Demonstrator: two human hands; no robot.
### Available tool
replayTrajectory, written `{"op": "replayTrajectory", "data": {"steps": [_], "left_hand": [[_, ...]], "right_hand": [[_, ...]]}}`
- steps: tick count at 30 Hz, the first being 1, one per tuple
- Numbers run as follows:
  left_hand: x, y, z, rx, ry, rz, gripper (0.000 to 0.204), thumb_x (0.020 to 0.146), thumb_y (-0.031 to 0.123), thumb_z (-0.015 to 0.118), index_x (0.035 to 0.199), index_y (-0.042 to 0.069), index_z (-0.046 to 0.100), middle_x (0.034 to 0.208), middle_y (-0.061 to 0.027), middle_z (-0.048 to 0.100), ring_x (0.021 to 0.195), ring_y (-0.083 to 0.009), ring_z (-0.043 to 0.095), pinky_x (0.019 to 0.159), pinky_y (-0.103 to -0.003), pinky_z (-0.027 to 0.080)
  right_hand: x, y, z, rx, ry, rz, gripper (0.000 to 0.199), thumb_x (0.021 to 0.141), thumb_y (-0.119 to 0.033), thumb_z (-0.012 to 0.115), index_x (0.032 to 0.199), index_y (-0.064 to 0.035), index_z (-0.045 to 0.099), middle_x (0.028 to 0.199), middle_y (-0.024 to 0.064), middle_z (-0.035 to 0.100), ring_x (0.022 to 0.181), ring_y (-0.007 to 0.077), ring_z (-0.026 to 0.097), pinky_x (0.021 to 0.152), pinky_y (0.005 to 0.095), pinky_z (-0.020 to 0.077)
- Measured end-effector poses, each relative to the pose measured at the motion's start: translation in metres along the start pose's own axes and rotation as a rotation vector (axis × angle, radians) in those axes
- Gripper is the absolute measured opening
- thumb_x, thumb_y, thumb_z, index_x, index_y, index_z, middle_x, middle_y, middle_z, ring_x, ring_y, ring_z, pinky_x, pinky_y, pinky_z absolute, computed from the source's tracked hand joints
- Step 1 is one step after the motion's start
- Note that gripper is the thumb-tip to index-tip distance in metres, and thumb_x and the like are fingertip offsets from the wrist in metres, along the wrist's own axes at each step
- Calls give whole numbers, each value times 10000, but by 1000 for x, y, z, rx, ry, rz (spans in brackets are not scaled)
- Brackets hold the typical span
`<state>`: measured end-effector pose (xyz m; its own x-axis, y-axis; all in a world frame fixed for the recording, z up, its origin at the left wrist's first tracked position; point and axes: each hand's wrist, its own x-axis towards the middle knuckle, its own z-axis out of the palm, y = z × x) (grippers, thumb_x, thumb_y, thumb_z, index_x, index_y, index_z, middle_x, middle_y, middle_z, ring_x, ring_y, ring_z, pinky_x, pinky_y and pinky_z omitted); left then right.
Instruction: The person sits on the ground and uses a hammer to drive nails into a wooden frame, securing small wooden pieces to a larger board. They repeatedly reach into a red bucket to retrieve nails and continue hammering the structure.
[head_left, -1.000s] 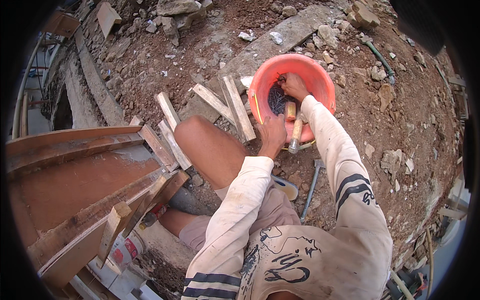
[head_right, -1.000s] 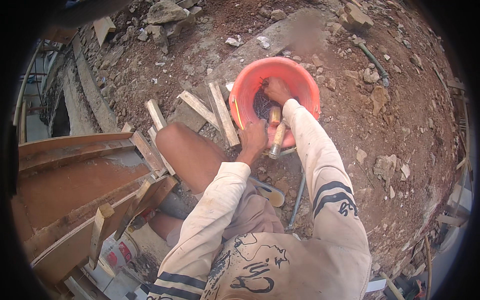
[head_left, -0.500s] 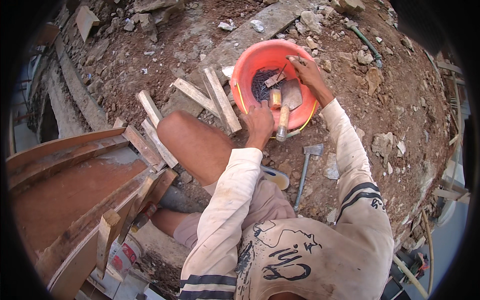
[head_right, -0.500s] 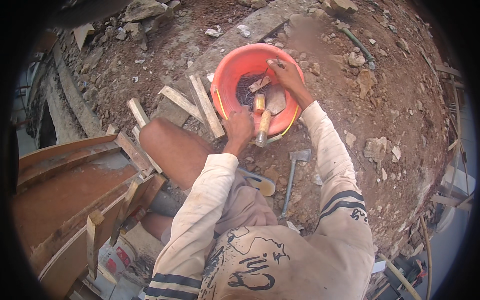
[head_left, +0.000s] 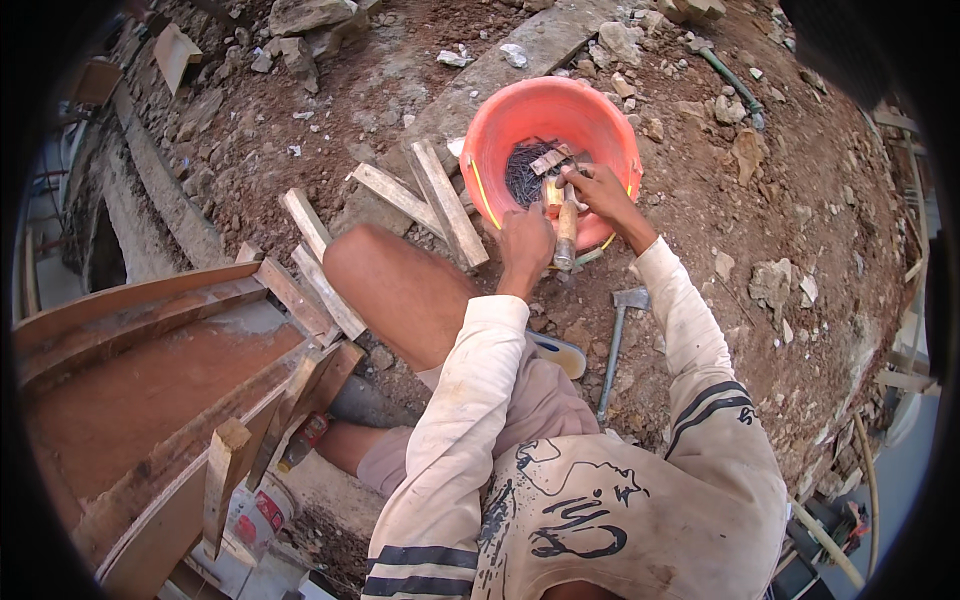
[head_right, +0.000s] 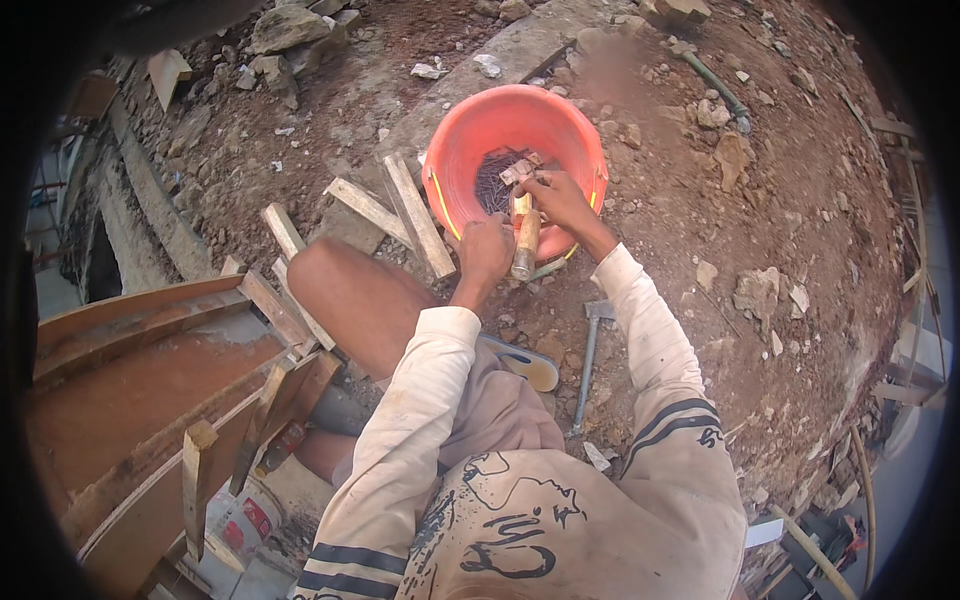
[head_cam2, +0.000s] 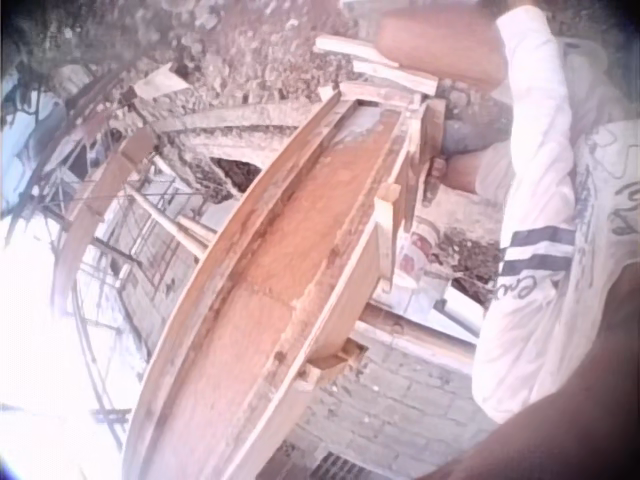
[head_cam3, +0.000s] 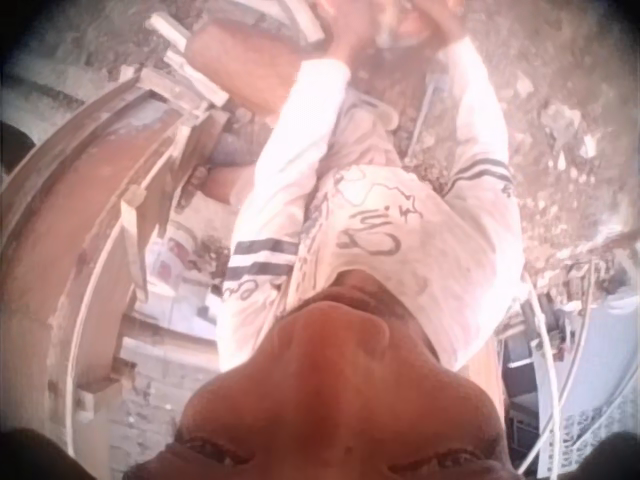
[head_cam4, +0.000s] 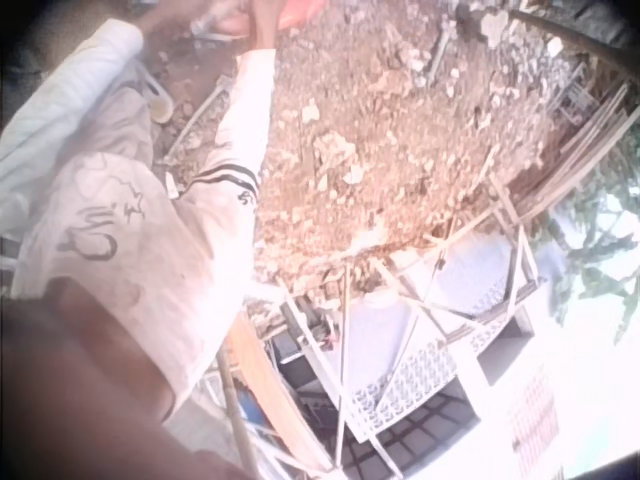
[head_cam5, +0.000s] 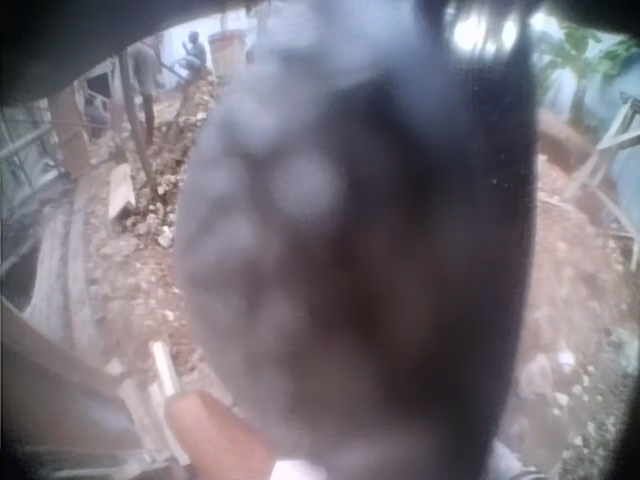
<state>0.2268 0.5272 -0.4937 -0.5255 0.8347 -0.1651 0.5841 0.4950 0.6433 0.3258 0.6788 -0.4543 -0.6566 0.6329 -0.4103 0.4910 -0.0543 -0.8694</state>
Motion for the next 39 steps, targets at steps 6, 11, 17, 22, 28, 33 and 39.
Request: {"op": "replayTrajectory", "data": {"steps": [6,11,17,22,28,33,39], "left_hand": [[28,0,-19,-377,55,-65,409,1033,346,493,1125,24,727,933,-223,753,923,-401,721,836,-494,529],[43,0,-36,-560,96,-118,601,1103,482,361,1171,-9,700,1027,-210,743,990,-292,714,871,-409,517],[35,10,-86,-1827,180,-129,616,1121,487,308,1479,5,447,1294,-204,673,1156,-278,666,1047,-411,499],[39,-39,-87,-2332,227,3,407,1108,396,433,1188,42,619,1106,-146,731,1017,-284,694,976,-451,542],[33,-56,-65,-2445,426,-236,402,1121,350,416,906,88,632,834,-81,681,786,-221,649,782,-360,554],[4,-40,-83,-2465,411,-222,436,1120,409,415,826,113,538,744,-36,595,740,-208,592,777,-359,539],[-24,-16,-113,-2537,435,-258,464,1105,497,414,831,144,540,697,-30,570,693,-189,577,696,-346,539]], "right_hand": [[8,-15,9,-52,30,-121,340,995,-278,604,877,15,730,779,43,629,710,150,581,684,346,459],[1,-47,32,-276,29,-331,344,997,-281,597,927,32,721,794,178,694,732,263,672,708,412,486],[-16,-116,71,-635,-151,-416,269,893,-171,578,985,57,687,884,279,695,831,447,688,772,520,514],[-52,-157,114,-518,-39,-624,258,869,-111,598,1042,58,688,963,299,702,934,455,692,852,536,532],[-81,-158,138,-541,126,-873,194,803,-35,616,952,32,723,1008,240,718,924,411,705,818,501,569],[-107,-167,139,-717,19,-770,196,794,-37,671,973,18,730,1079,223,721,966,387,702,880,475,561],[-129,-191,143,-795,-20,-712,188,754,-46,708,929,19,738,995,241,720,863,406,701,809,479,561]]}}
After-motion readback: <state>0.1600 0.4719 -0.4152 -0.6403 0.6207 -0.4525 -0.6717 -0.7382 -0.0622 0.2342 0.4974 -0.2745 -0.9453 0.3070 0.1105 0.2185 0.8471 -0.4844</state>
